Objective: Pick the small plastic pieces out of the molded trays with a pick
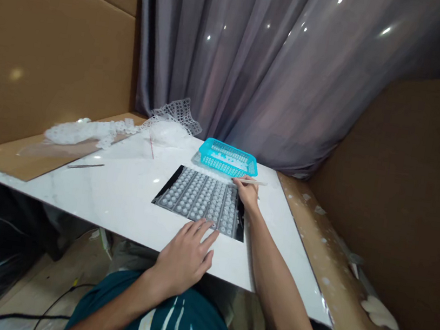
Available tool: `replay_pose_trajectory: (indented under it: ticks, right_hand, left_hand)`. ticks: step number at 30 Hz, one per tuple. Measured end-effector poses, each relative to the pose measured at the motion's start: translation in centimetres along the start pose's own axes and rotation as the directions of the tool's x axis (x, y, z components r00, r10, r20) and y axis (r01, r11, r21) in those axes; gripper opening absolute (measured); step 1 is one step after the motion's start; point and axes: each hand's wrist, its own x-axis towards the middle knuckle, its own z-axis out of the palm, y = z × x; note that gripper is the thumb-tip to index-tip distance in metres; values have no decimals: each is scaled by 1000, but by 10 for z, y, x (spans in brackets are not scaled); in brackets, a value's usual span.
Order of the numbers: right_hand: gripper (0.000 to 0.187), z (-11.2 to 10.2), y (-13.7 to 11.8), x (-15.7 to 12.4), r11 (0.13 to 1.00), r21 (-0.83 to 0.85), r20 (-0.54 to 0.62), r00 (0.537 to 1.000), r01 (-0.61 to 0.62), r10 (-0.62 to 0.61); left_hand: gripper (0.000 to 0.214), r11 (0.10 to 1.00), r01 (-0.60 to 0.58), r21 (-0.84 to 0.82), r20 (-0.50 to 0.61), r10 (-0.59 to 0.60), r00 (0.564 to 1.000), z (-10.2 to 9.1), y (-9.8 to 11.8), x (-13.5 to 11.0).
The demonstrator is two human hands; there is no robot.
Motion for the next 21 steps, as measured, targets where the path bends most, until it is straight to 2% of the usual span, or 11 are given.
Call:
replay_pose_trajectory:
  ticks: [7,15,21]
  right_hand:
    - [28,15,-20,-8,994,71,202,974,88,-100]
    - [26,15,-22,-11,989,19,267,953,144,-144]
    - [13,17,-31,-14,966,-158,292,944,204,-151]
  left_hand:
    - [50,1000,-1,-14,-15,1,1000,1,0,-1]
    - [50,1000,6,-21,-9,-6,1000,2,-1,-1]
    - [50,1000,12,-16,-11,-12,1000,2,0,-2]
